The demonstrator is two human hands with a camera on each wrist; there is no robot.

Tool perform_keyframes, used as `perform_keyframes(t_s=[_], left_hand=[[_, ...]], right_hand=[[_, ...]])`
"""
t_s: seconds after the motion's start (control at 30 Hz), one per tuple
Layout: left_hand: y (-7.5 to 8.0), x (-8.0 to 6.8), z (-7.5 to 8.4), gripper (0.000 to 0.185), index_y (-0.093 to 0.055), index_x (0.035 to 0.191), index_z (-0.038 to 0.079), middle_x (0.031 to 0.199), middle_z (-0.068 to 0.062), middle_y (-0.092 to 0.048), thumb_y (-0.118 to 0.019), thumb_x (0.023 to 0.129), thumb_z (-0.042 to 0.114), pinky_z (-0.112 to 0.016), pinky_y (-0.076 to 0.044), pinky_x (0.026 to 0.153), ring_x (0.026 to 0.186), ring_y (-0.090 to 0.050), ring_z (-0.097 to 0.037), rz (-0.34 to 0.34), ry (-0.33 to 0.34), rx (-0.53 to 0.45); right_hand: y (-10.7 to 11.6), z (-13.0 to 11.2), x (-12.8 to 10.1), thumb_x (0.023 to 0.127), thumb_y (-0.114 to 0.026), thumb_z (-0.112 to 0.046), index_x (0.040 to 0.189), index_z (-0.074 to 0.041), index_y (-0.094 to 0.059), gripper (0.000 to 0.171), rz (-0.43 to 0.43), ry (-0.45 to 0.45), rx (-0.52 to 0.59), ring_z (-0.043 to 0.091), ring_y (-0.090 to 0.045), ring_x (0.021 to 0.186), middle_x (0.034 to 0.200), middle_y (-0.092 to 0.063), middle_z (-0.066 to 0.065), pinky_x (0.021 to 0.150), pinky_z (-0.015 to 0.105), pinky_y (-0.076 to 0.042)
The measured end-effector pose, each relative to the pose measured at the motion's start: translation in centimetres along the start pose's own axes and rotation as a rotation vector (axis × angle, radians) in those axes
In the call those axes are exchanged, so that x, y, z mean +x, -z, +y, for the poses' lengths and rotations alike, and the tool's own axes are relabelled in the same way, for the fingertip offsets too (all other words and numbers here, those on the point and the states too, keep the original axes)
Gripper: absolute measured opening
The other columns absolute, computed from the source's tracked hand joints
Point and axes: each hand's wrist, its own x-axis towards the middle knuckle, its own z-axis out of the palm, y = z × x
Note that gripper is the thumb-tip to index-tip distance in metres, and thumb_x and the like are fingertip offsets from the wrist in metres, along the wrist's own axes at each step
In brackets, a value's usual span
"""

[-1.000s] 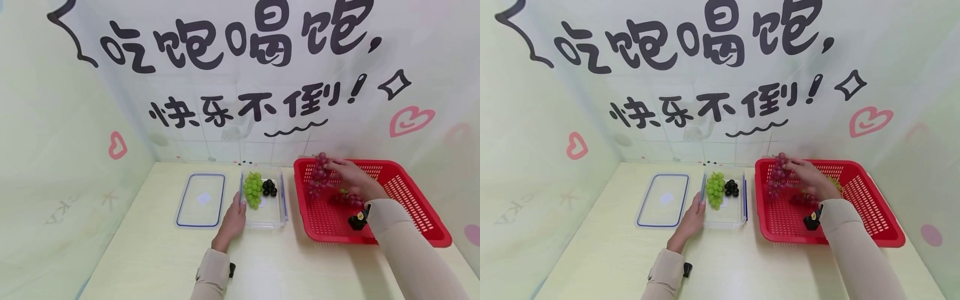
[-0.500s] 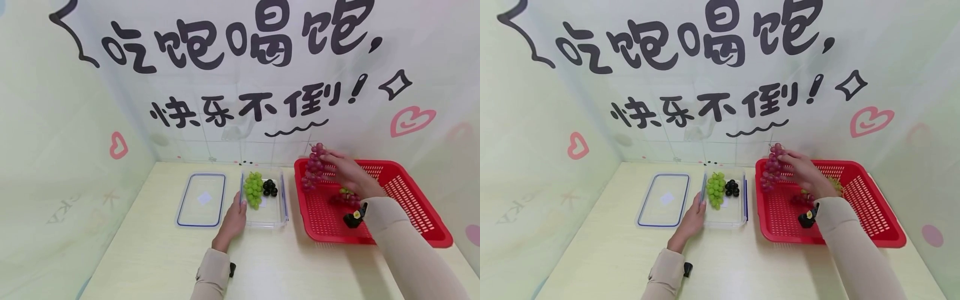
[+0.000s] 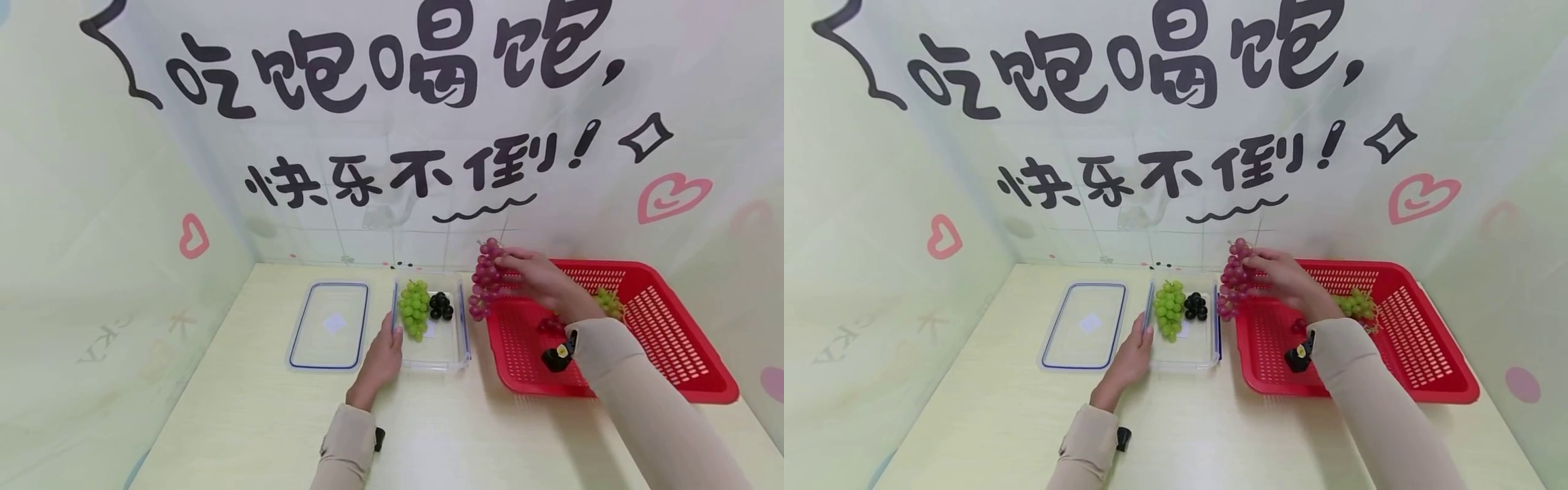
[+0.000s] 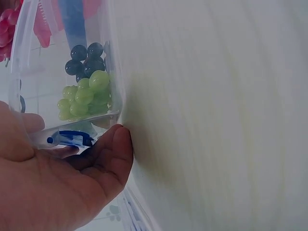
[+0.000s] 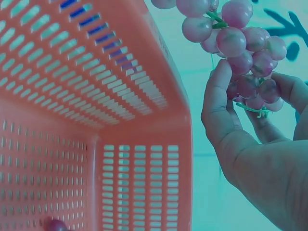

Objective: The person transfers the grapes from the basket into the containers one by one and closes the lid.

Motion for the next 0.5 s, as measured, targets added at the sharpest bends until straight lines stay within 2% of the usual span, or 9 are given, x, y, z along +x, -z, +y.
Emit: perform_keyframes(t_s=[0.23, 0.5], left_hand=[[0.0, 0.0, 0.1, 0.053, -0.018, 0.157, 0.004, 0.153, -0.028, -0.037, -0.031, 0.11, 0.022, -0.059, -0.03, 0.115, 0.142, -0.033, -0.044, 0.008, 0.005, -0.008], [0.1, 0.1, 0.1, 0.052, -0.018, 0.158, 0.005, 0.154, -0.027, -0.036, -0.03, 0.11, 0.023, -0.058, -0.029, 0.116, 0.143, -0.032, -0.043, 0.001, 0.018, 0.002]], right_hand=[[-2.4, -0.1, 0.9, 0.101, -0.058, -0.027, 0.143, -0.008, -0.048, 0.047, -0.027, 0.012, -0.101, 0.022, -0.063, 0.104, 0.122, -0.059, 0.013, 0.094, 0.043, -0.056], [-4.5, 0.2, 1.6, 0.102, -0.056, -0.018, 0.141, -0.003, -0.05, 0.042, -0.077, 0.015, -0.147, 0.025, -0.066, 0.101, 0.122, -0.058, 0.018, 0.091, 0.049, -0.056]])
